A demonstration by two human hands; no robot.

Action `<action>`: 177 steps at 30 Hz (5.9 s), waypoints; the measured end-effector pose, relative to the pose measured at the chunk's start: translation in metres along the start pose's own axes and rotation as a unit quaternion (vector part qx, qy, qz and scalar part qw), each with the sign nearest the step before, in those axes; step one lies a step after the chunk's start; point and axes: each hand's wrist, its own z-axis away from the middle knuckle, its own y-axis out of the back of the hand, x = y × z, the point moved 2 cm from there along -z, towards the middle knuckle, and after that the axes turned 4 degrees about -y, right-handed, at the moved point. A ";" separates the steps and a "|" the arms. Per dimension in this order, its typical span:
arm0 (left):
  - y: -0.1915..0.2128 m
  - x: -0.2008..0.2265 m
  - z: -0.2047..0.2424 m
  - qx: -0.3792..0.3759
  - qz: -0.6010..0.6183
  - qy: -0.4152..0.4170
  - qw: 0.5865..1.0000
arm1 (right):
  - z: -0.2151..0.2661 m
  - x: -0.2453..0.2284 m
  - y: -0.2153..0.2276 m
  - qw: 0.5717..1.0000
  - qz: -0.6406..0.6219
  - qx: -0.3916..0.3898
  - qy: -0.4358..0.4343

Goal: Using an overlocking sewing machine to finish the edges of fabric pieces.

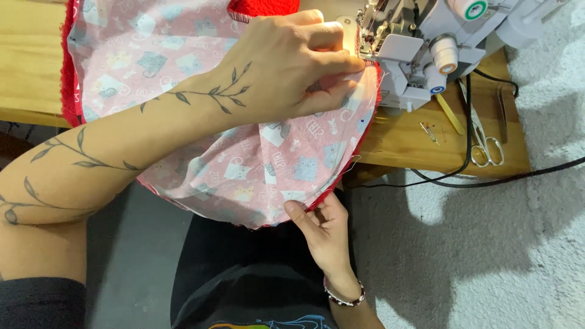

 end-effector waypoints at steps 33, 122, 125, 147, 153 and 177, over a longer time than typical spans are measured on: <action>-0.010 -0.041 -0.033 -0.068 -0.020 -0.098 0.993 | -0.058 0.008 0.071 0.990 0.028 0.113 0.084; -0.028 -0.002 -0.092 -0.274 0.079 -0.174 0.943 | -0.060 -0.089 0.033 0.968 0.014 0.198 0.153; -0.034 -0.002 -0.089 -0.269 0.114 -0.176 0.940 | -0.057 -0.088 0.037 0.972 -0.045 0.172 0.154; -0.035 -0.009 -0.082 -0.206 0.038 -0.174 0.962 | -0.059 -0.082 0.034 0.984 -0.033 0.134 0.111; -0.029 -0.010 -0.086 -0.154 0.207 -0.120 0.959 | -0.067 -0.082 0.024 0.976 -0.178 -0.037 0.120; -0.002 -0.035 -0.031 -0.152 0.038 -0.071 0.985 | -0.074 -0.102 0.053 0.958 0.213 0.156 0.113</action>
